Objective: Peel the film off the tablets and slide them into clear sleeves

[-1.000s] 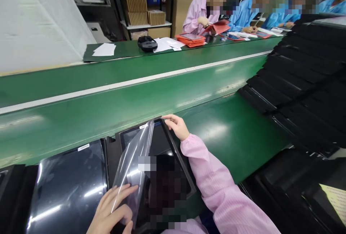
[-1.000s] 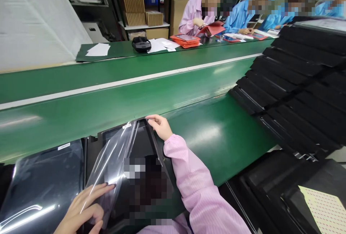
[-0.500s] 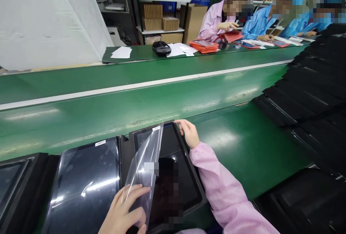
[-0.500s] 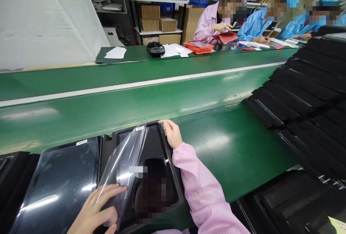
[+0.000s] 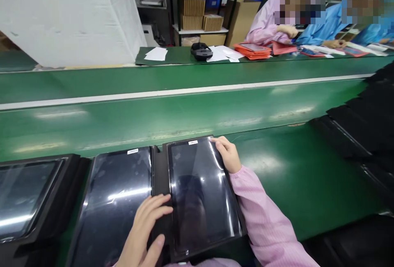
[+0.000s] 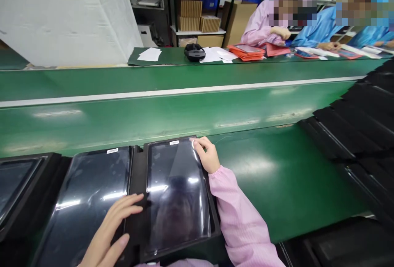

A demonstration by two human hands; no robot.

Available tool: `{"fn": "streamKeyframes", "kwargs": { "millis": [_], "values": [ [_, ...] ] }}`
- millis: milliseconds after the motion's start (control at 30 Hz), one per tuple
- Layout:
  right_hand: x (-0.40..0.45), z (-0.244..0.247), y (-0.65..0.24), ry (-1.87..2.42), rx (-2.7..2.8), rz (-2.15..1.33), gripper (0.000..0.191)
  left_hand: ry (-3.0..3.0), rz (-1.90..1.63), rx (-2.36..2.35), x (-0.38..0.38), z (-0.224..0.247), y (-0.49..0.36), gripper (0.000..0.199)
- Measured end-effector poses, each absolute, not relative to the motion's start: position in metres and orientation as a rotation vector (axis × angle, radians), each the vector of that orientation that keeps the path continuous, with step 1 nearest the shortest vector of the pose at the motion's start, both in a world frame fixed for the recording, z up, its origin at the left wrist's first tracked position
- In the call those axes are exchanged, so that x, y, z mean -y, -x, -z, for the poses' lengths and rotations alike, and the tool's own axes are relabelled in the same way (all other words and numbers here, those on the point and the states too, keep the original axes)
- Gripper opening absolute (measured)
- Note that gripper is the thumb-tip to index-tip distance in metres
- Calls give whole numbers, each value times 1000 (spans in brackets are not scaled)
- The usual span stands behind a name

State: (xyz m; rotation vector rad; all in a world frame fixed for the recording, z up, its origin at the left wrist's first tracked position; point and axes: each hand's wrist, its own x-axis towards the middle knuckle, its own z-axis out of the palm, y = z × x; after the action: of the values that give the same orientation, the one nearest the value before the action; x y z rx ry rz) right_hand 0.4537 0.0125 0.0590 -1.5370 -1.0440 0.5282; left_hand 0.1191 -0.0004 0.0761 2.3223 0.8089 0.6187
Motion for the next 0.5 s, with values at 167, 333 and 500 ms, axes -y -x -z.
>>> {"fn": "streamKeyframes", "kwargs": {
  "millis": [167, 333, 500],
  "values": [
    [-12, -65, -451, 1509, 1064, -553, 11, -2289, -668, -1150, 1, -70, -119, 40],
    [-9, -69, -460, 1374, 1061, -717, 8, -2261, -626, -1198, 4, -74, -127, 47],
    [-7, -66, -470, 1328, 972, -839, 23, -2244, -635, -1182, 3, -78, -129, 48]
  ]
}}
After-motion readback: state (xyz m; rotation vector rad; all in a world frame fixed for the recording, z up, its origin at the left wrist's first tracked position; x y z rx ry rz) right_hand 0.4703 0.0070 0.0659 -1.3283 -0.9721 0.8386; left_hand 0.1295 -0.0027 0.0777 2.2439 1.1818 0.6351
